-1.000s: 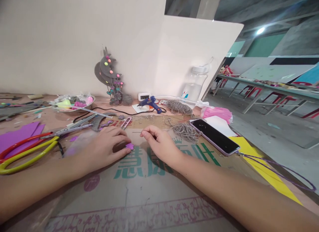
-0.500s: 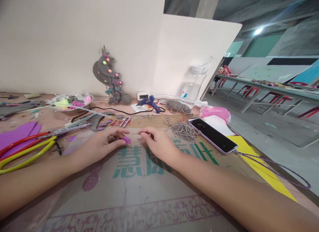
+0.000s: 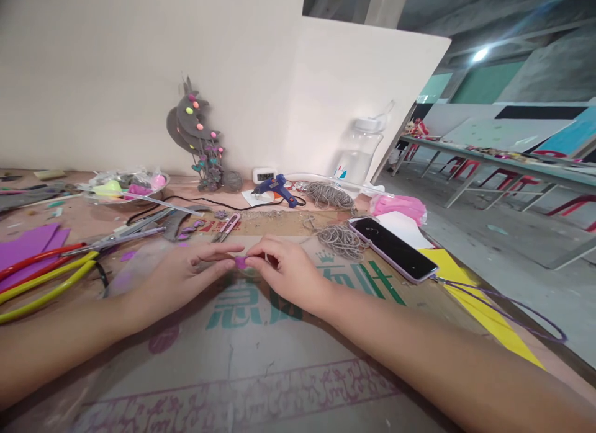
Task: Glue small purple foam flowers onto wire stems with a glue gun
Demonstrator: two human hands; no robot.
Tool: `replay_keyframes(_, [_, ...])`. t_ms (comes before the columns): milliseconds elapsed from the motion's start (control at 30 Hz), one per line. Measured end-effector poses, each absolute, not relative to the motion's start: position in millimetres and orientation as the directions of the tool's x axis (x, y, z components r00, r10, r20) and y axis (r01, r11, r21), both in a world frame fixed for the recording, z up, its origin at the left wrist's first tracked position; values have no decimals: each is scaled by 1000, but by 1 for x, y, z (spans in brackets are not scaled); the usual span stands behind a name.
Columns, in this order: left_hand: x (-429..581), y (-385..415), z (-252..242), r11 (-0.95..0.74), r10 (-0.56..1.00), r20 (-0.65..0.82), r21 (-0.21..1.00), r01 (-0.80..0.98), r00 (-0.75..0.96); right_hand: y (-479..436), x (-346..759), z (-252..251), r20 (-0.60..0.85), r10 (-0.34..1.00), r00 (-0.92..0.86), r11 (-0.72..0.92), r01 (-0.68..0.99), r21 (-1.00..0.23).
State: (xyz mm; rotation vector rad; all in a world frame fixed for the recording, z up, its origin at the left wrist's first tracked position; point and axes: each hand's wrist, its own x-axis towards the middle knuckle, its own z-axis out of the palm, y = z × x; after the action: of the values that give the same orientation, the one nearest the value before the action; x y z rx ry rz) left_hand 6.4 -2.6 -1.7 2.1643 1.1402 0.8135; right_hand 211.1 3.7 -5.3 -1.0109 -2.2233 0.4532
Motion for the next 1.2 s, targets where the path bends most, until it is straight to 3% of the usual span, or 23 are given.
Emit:
replay_keyframes(300, [4, 3, 2, -580, 800, 323, 632, 513, 506, 3, 212, -5, 390, 791, -471, 610, 566, -555])
replay_keyframes(800, [6, 4, -1, -562, 811, 260, 591, 578, 524, 3, 211, -4, 362, 800, -479, 596, 566, -569])
replay_keyframes(967, [7, 3, 2, -554, 812, 246, 610, 567, 529, 3, 211, -4, 347, 806, -479, 588, 586, -557])
replay_keyframes(1200, [8, 3, 3, -471, 853, 228, 722, 506, 469, 0, 210, 0, 338, 788, -514, 611, 590, -528])
